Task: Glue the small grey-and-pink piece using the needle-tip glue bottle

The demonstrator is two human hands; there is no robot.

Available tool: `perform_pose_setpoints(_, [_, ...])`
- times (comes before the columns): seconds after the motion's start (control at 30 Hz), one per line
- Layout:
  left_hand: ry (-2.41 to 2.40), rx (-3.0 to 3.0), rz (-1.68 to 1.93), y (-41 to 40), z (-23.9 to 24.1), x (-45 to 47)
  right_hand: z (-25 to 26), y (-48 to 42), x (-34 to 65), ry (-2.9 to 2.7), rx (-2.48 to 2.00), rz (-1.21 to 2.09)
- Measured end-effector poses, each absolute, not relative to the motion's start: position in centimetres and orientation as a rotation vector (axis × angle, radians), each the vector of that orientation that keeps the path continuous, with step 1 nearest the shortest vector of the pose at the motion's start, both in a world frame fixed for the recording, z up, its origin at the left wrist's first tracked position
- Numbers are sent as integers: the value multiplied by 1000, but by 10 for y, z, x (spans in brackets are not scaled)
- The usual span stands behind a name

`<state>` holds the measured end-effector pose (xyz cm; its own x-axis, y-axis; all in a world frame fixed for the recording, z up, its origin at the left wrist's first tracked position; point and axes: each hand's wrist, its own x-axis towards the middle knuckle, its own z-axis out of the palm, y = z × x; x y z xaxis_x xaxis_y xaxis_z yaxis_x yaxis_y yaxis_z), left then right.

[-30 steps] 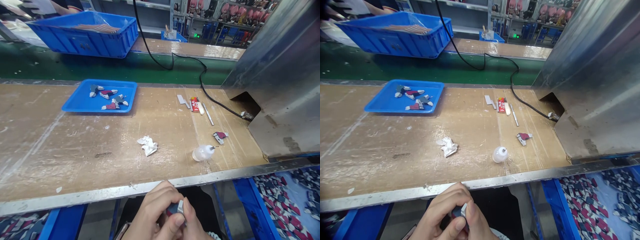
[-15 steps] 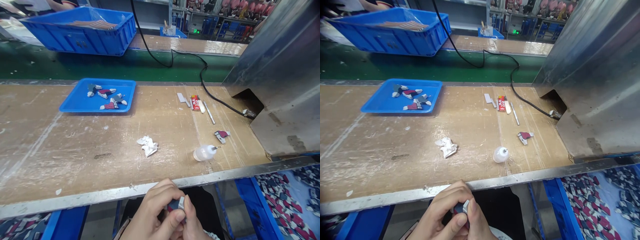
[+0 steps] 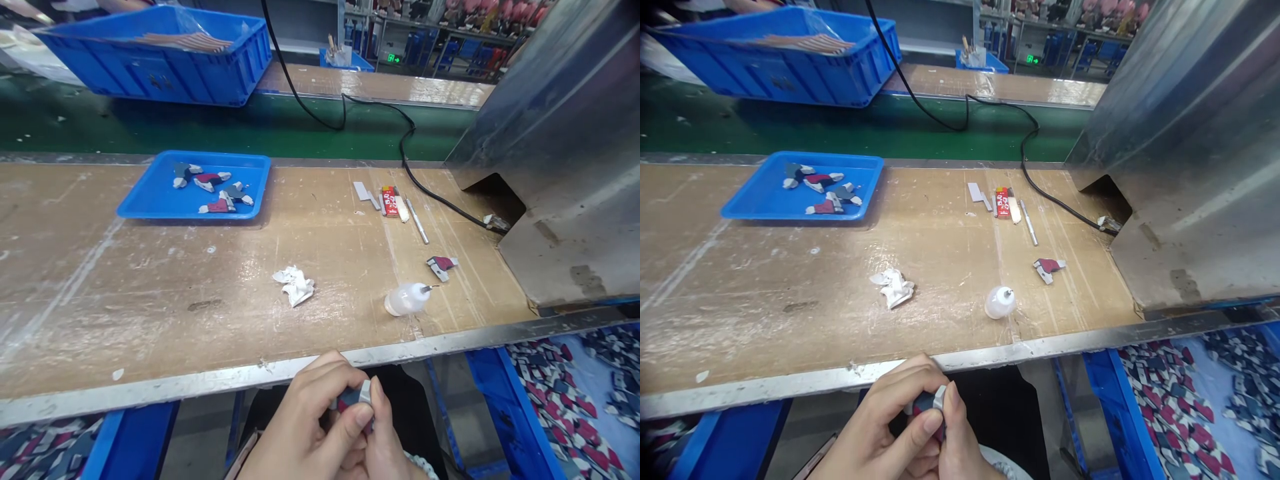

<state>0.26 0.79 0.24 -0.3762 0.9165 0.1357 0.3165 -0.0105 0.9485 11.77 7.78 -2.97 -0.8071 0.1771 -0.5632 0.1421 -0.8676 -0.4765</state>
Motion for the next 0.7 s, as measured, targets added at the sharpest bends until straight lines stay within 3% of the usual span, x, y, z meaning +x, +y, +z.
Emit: perform_pose_setpoints(0.7, [1716, 1292, 1346, 10, 2, 3, -37, 68, 110, -502, -773, 2850])
